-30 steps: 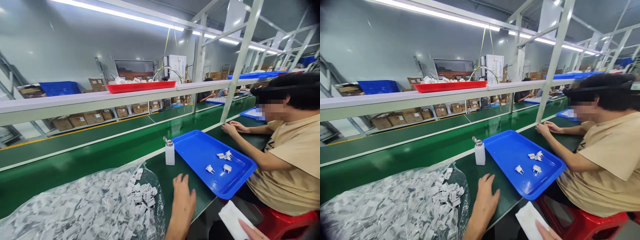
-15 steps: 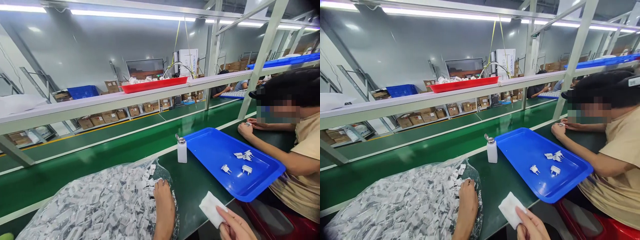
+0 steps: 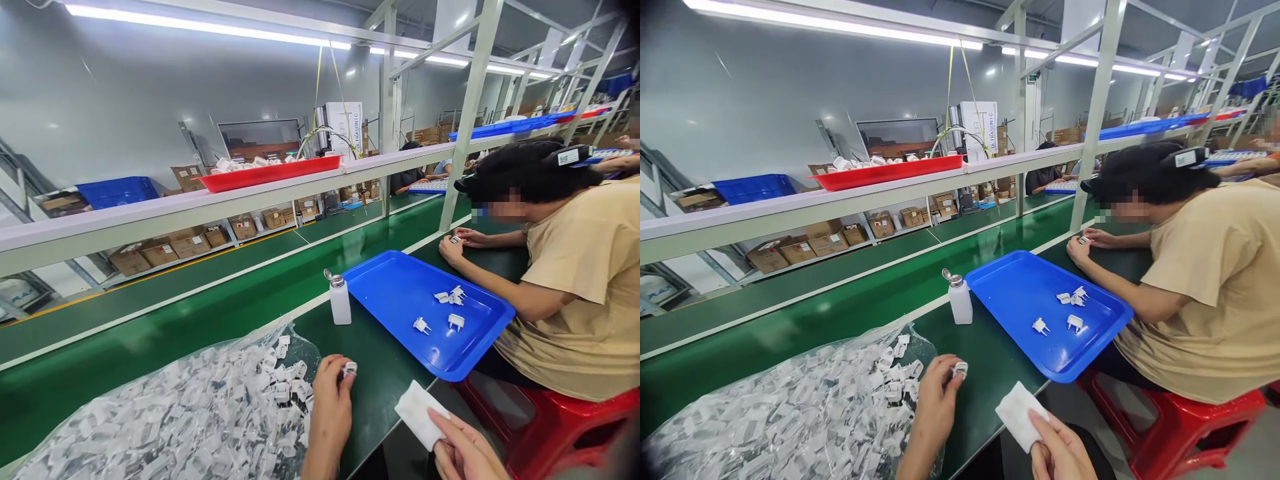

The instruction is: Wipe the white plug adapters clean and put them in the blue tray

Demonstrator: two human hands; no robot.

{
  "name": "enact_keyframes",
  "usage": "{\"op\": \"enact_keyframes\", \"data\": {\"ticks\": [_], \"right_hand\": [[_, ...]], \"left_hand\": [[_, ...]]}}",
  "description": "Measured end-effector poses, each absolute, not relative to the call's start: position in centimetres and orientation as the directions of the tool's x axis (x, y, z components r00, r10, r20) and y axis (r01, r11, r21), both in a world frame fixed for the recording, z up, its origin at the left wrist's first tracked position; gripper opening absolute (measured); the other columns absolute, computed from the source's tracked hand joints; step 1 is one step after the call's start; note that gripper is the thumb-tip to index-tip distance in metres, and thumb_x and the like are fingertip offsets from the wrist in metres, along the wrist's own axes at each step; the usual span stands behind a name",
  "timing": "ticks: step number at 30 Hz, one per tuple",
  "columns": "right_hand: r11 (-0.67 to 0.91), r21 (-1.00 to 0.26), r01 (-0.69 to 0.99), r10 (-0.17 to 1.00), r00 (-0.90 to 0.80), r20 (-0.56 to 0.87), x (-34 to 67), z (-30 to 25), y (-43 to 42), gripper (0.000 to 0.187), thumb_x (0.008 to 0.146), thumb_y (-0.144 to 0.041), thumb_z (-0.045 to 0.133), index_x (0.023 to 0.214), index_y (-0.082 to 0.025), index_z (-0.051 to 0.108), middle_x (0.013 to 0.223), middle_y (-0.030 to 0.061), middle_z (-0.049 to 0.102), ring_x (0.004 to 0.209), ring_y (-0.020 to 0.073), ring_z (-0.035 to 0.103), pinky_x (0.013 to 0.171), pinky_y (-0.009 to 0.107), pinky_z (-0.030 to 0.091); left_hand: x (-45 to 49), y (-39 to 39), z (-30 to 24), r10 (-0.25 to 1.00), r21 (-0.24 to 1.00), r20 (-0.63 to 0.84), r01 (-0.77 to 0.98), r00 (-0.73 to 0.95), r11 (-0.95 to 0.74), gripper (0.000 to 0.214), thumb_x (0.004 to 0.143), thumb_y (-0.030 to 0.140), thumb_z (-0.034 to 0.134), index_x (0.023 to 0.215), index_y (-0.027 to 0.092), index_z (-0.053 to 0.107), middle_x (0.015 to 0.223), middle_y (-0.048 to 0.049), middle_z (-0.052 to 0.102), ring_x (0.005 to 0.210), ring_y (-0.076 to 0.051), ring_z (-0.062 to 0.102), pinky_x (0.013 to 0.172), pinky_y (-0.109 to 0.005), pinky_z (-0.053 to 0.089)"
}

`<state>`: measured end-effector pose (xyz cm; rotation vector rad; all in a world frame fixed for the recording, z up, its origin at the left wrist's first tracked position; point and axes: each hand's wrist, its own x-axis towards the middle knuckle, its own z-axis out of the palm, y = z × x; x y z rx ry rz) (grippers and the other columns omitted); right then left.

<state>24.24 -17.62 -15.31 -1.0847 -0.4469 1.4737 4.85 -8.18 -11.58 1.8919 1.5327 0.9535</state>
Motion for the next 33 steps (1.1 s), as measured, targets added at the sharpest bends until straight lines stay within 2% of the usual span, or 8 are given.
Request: {"op": "enact_keyframes", "data": {"ticks": [5, 10, 15, 20, 25, 28, 30, 33], "right_hand": [[-0.146, -0.821, -0.552, 0.884, 0.299, -0.359, 23.5, -16.2, -16.2, 0.052, 0.070, -0.062, 0.081, 0.066, -0.017, 0.057, 0.035, -0.0104, 0.034, 0.040, 0.0015, 0.019, 0.047, 0.021, 0.015], [-0.153, -0.790, -0.594, 0.883, 0.277, -0.380, 23.5, -18.5, -15.4, 0.054, 0.067, -0.067, 0.079, 0.069, -0.017, 0.060, 0.032, -0.0101, 0.033, 0.037, 0.0027, 0.017, 0.045, 0.024, 0.011], [-0.161, -0.796, -0.583, 0.870, 0.296, -0.393, 23.2, -21.6, -16.3, 0.063, 0.072, -0.073, 0.073, 0.084, -0.012, 0.067, 0.033, -0.0090, 0.036, 0.037, 0.0038, 0.019, 0.045, 0.024, 0.013], [-0.206, -0.846, -0.491, 0.862, 0.317, -0.394, 22.7, -21.6, -17.6, 0.069, 0.079, -0.075, 0.065, 0.099, -0.009, 0.072, 0.035, -0.0099, 0.033, 0.039, 0.0057, 0.020, 0.044, 0.024, 0.014], [-0.264, -0.925, -0.274, 0.885, 0.313, -0.345, 22.7, -19.5, -18.1, 0.074, 0.076, -0.077, 0.064, 0.107, -0.012, 0.079, 0.041, -0.0074, 0.033, 0.040, 0.0096, 0.030, 0.042, 0.024, 0.022], [-0.270, -0.945, -0.183, 0.841, 0.432, -0.325, 23.5, -19.3, -18.5, 0.074, 0.076, -0.077, 0.062, 0.111, -0.014, 0.081, 0.038, -0.0042, 0.040, 0.037, 0.0138, 0.039, 0.039, 0.026, 0.031], [-0.263, -0.962, -0.073, 0.789, 0.558, -0.258, 24.2, -19.9, -18.9, 0.066, 0.081, -0.070, 0.061, 0.116, -0.018, 0.080, 0.044, 0.0011, 0.057, 0.038, 0.0176, 0.049, 0.039, 0.028, 0.037], [-0.218, -0.965, 0.146, 0.765, 0.639, -0.076, 24.2, -21.2, -19.3, 0.048, 0.091, -0.052, 0.059, 0.127, -0.023, 0.075, 0.087, 0.0092, 0.082, 0.056, 0.0232, 0.070, 0.051, 0.028, 0.053]], "left_hand": [[7.8, -9.3, -13.5, 0.976, 0.800, 0.095, 0.569, 0.194, -0.191, 0.041, 0.096, 0.021, 0.039, 0.122, 0.014, 0.069, 0.122, -0.0170, 0.070, 0.113, -0.026, 0.066, 0.099, -0.039, 0.050], [7.6, -9.1, -16.4, 0.983, 0.721, 0.112, 0.669, 0.149, -0.183, 0.051, 0.092, 0.010, 0.034, 0.122, 0.019, 0.073, 0.146, -0.0171, 0.056, 0.133, -0.030, 0.048, 0.110, -0.045, 0.041], [6.4, -10.2, -17.3, 0.983, 0.674, 0.160, 0.718, 0.088, -0.174, 0.055, 0.093, 0.019, 0.043, 0.147, 0.022, 0.052, 0.142, -0.0148, 0.054, 0.132, -0.030, 0.047, 0.106, -0.043, 0.042], [8.7, -10.4, -16.8, 0.966, 0.629, 0.260, 0.761, -0.010, -0.161, 0.043, 0.094, 0.039, 0.056, 0.130, 0.015, 0.056, 0.126, -0.0160, 0.058, 0.121, -0.033, 0.053, 0.101, -0.045, 0.045], [10.4, -9.1, -16.5, 0.961, 0.559, 0.250, 0.792, 0.121, -0.245, 0.020, 0.093, 0.031, 0.060, 0.102, 0.016, 0.071, 0.105, -0.0134, 0.068, 0.101, -0.032, 0.059, 0.094, -0.049, 0.048], [9.4, -9.2, -16.3, 0.955, 0.639, 0.194, 0.711, 0.222, -0.295, 0.030, 0.094, 0.019, 0.052, 0.117, 0.017, 0.070, 0.112, -0.0120, 0.070, 0.110, -0.029, 0.061, 0.098, -0.043, 0.050], [8.5, -9.7, -16.3, 0.953, 0.674, 0.158, 0.677, 0.257, -0.294, 0.046, 0.090, 0.016, 0.055, 0.135, 0.021, 0.062, 0.123, -0.0109, 0.068, 0.118, -0.027, 0.060, 0.100, -0.040, 0.050], [7.3, -10.5, -16.8, 0.962, 0.663, 0.148, 0.698, 0.231, -0.270, 0.063, 0.087, 0.019, 0.059, 0.149, 0.023, 0.047, 0.139, -0.0113, 0.062, 0.126, -0.028, 0.056, 0.102, -0.041, 0.050]]}}
